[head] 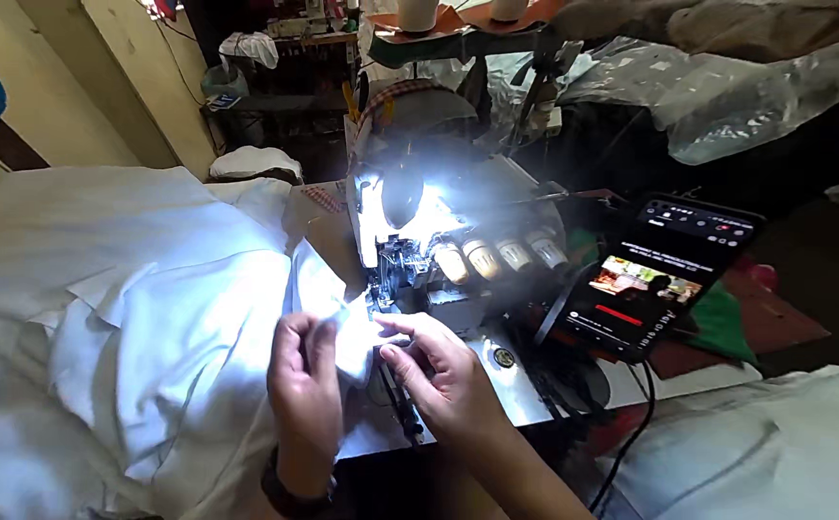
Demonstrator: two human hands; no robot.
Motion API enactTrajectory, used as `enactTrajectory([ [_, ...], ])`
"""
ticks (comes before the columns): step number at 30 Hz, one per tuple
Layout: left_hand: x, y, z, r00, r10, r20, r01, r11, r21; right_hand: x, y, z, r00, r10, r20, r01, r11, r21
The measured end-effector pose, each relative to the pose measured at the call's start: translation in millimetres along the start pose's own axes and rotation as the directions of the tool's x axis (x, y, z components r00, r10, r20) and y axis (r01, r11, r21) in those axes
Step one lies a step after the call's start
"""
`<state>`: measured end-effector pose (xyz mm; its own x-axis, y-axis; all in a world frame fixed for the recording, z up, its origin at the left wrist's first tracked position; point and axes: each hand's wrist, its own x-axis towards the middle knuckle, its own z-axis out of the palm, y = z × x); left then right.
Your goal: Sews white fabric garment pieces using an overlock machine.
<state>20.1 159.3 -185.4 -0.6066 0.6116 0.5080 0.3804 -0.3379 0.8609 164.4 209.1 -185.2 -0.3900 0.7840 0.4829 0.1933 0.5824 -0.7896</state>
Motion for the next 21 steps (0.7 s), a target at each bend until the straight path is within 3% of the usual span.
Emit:
enactTrajectory([
  [4,-37,6,6,0.99,0.113,0.084,-0.11,0.993,-0.038,0,2,3,0.995,-0.054,0.084,0.054,0.999,-0.005],
  [10,-34,8,6,0.956,0.139,0.259,-0.22,0.922,0.319,-8,19,-35,0.995,-0.063,0.08,0.088,0.93,-0.358],
  [13,-23,26,6,0.897,0.233,0.375,-0.314,0.934,0.172,-19,4,-39,0.977,-0.137,0.162,0.165,0.97,-0.176],
  [15,-9,35,2,0.788,0.326,0.522,-0.371,0.928,-0.02,-27,-15,-40,0.957,-0.196,0.213,0.183,0.98,0.079],
  [17,9,33,-10,0.626,0.342,0.7,-0.341,0.928,-0.148,-34,-47,-60,0.968,-0.179,0.174,0.116,0.94,0.322],
  [19,27,26,-31,0.464,0.271,0.844,-0.408,0.911,-0.069,-51,-76,-95,0.998,-0.068,-0.005,0.061,0.868,0.494],
  [21,32,24,-58,0.333,0.091,0.939,-0.497,0.863,0.093,-66,-94,-126,0.946,0.056,-0.319,0.128,0.84,0.528],
])
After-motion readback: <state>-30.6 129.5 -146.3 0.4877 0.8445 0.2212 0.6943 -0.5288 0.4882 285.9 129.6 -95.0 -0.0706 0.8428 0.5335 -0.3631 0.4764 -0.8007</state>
